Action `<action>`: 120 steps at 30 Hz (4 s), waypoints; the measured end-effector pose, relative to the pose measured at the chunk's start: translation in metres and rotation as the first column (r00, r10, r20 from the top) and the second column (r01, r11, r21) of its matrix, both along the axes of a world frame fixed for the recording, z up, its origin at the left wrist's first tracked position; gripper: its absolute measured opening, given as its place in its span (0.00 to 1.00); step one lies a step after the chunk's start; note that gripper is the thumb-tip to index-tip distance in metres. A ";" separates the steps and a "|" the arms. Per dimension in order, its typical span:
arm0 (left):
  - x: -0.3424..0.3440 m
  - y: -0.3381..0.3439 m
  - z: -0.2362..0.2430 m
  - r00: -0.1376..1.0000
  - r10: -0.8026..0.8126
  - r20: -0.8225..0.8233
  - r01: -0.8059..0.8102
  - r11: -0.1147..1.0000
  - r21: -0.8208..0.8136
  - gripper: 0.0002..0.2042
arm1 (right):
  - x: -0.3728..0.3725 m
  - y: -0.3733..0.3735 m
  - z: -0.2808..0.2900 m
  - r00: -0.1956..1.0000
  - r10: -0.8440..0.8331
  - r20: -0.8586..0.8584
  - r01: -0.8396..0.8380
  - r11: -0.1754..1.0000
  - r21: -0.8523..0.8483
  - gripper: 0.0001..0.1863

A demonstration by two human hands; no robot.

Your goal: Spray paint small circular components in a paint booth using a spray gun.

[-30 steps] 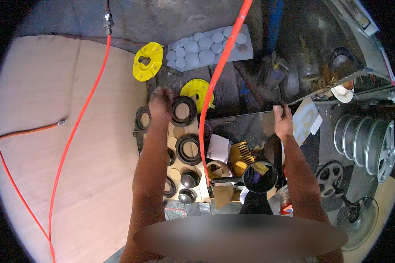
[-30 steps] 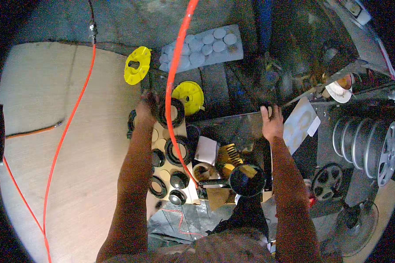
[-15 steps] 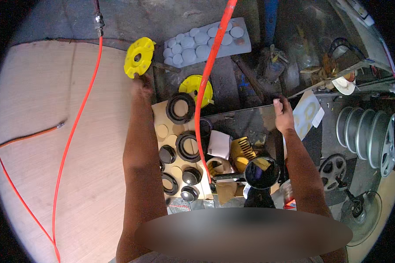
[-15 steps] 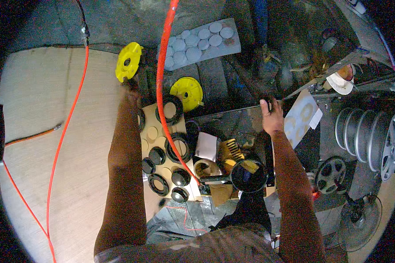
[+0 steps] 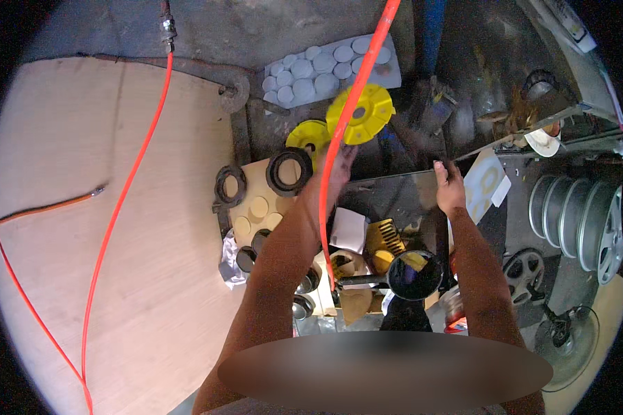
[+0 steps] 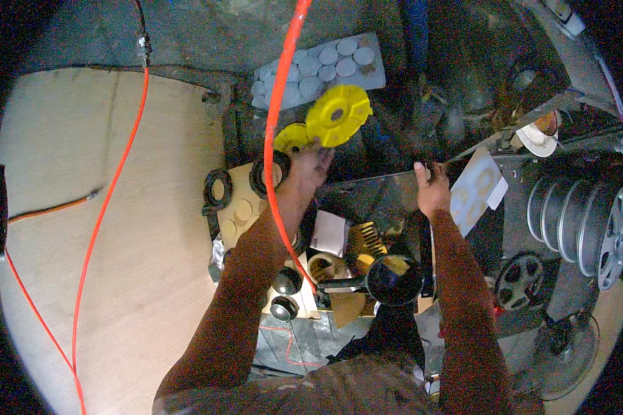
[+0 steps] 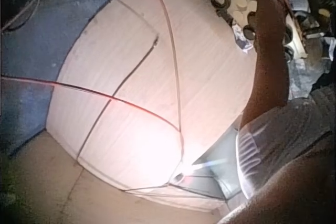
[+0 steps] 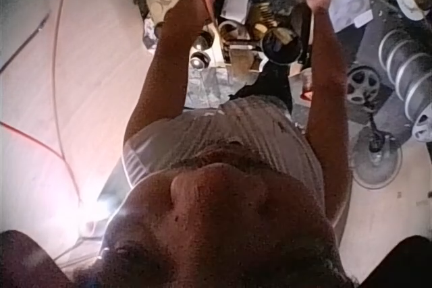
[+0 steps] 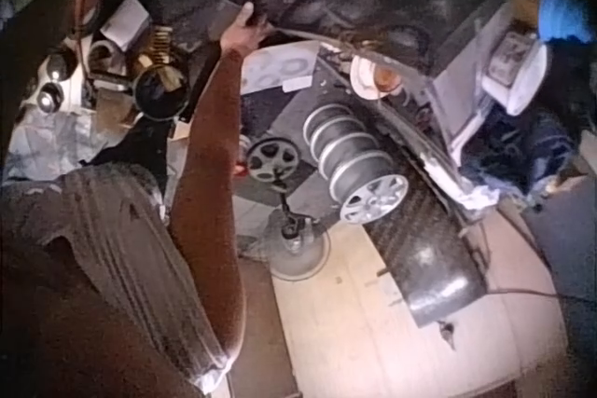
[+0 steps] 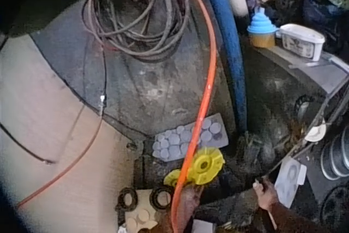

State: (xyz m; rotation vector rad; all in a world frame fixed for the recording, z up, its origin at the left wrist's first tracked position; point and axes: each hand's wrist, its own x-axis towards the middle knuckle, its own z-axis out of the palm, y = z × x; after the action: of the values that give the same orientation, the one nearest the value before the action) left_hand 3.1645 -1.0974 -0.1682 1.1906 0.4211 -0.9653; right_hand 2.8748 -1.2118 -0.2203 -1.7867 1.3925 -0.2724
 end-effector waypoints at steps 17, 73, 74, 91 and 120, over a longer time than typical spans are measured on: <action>0.010 0.015 -0.152 0.868 0.475 -0.145 -0.470 0.880 0.068 0.12 | -0.027 -0.012 -0.007 0.998 -0.026 0.065 0.024 0.999 0.021 0.32; 0.300 -0.006 0.070 0.166 -0.364 0.917 -0.608 0.694 0.386 0.27 | 0.220 -0.058 0.044 0.944 0.302 0.130 -0.285 0.949 -0.132 0.28; 0.298 -0.010 0.066 0.173 -0.361 0.917 -0.602 0.698 0.388 0.27 | 0.253 -0.066 0.031 0.926 0.356 0.126 -0.332 0.926 -0.182 0.30; 0.300 -0.007 0.067 0.186 -0.301 0.935 -0.467 0.810 0.353 0.23 | 0.457 -0.087 0.000 0.681 0.496 -0.539 -0.671 0.718 -0.185 0.41; 0.299 -0.011 0.061 0.195 -0.359 0.913 -0.459 0.789 0.408 0.26 | 0.561 -0.106 0.007 0.607 0.627 -0.488 -0.773 0.608 -0.181 0.47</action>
State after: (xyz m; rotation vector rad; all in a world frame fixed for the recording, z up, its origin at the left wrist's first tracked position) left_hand 3.4633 -1.1086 -0.1076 2.1452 -0.3754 0.2965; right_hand 3.4356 -1.3177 -0.2128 -2.6913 0.7419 0.2908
